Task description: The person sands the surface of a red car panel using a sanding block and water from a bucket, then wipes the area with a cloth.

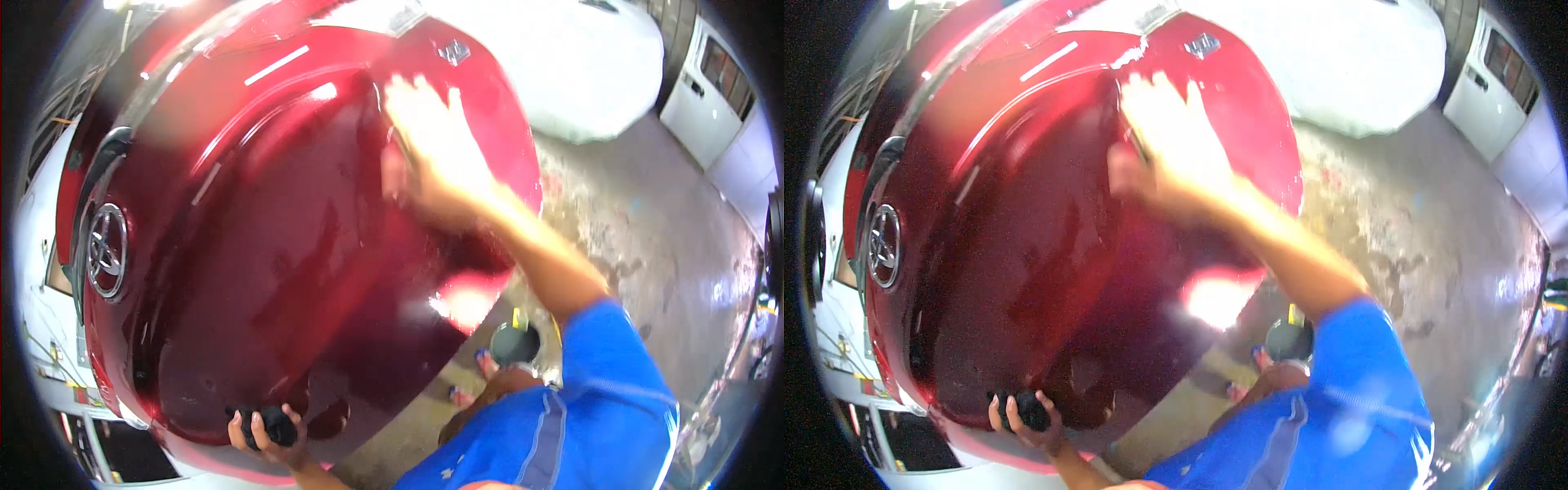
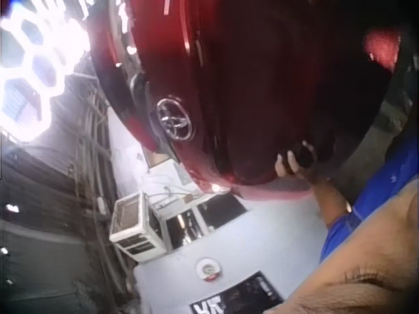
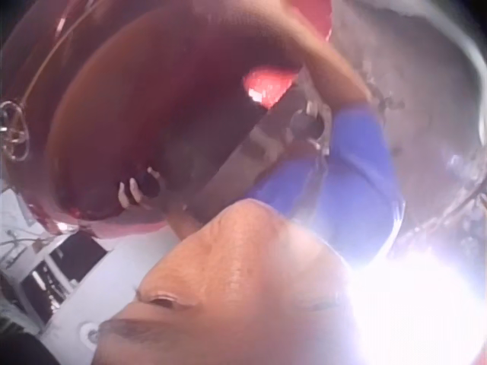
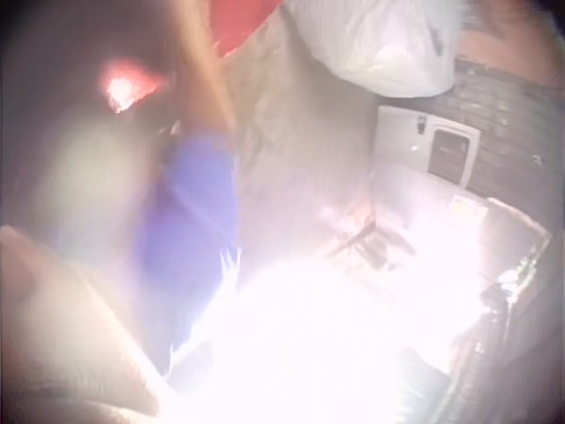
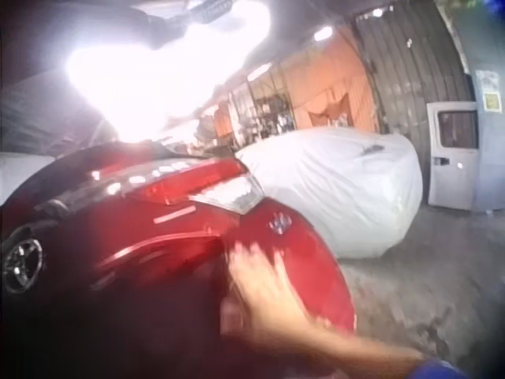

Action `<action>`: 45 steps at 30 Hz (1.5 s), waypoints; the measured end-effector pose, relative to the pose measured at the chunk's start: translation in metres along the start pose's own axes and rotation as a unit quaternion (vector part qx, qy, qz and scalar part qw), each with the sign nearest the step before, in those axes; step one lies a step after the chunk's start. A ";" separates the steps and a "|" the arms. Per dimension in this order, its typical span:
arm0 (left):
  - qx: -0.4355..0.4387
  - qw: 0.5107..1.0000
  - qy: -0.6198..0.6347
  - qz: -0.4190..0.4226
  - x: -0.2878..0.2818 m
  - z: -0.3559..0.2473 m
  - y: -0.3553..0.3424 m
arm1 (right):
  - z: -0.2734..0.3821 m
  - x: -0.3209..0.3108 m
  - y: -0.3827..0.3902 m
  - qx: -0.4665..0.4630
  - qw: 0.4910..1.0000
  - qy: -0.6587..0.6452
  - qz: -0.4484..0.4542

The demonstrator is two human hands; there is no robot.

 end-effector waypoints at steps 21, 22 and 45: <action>0.124 0.986 0.082 0.081 0.024 -0.030 -0.025 | -0.036 0.008 0.080 0.155 0.981 0.023 0.112; 0.136 0.985 0.077 0.077 0.027 -0.032 -0.033 | 0.016 0.015 0.097 0.101 0.987 -0.028 0.120; 0.404 0.892 0.173 0.110 0.129 -0.209 -0.165 | 0.019 0.008 0.166 0.153 0.970 -0.101 0.160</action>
Point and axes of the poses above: each hand's wrist, its own y-axis away from the middle knuckle, its own x-axis out of the palm, z = x × y, the point moved 2 cm from there along -y, towards the middle knuckle, and after that the axes turned 4 degrees about -x, right-handed, at the moved point
